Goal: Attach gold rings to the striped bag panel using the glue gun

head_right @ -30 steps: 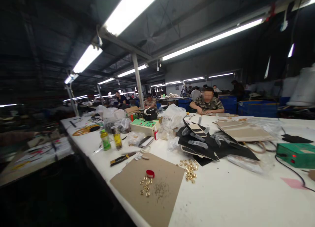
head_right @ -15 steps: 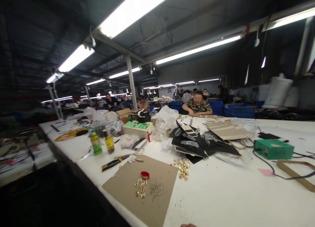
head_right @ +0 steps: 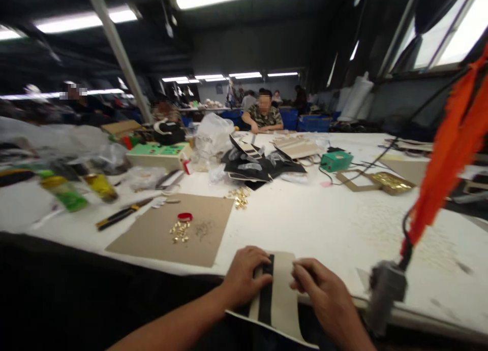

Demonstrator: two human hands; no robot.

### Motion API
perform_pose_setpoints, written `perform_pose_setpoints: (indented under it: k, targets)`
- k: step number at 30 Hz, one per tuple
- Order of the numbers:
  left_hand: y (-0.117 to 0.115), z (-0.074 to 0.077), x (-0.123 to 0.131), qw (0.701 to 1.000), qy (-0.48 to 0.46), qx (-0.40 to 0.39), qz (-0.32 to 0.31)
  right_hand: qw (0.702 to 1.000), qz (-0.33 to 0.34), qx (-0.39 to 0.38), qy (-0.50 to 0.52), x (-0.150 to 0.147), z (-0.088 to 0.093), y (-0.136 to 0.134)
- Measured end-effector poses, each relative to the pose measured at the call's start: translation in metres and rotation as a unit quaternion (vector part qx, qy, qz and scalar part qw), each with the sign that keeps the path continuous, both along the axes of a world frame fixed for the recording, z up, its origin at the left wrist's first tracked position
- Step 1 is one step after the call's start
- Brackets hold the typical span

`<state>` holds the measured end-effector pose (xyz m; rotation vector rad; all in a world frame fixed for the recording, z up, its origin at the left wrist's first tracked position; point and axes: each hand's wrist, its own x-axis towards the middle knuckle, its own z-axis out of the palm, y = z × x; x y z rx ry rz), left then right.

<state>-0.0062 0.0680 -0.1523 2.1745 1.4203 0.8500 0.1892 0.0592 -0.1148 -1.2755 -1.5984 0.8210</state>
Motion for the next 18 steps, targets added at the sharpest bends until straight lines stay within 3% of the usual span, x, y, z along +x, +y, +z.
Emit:
perform_pose_setpoints:
  k: [4,8,12,15,18]
  targets:
    - [0.002,-0.002,-0.001,0.999,-0.03,-0.01,-0.016,0.99,0.076,-0.1,-0.061,0.016,-0.003,0.006]
    - [0.001,-0.002,-0.002,0.999,-0.035,-0.009,-0.024,0.982,0.109,-0.092,-0.121,0.001,-0.011,0.023]
    - [0.007,-0.005,-0.004,0.998,-0.045,-0.014,-0.035,0.973,0.123,-0.09,-0.173,0.004,-0.021,0.023]
    - [0.0,-0.006,-0.005,0.999,-0.029,-0.013,-0.02,0.971,0.112,-0.053,-0.202,-0.001,-0.025,0.014]
    - [-0.016,-0.013,0.003,0.998,-0.015,-0.045,-0.032,0.972,0.09,0.032,-0.213,-0.034,-0.026,0.014]
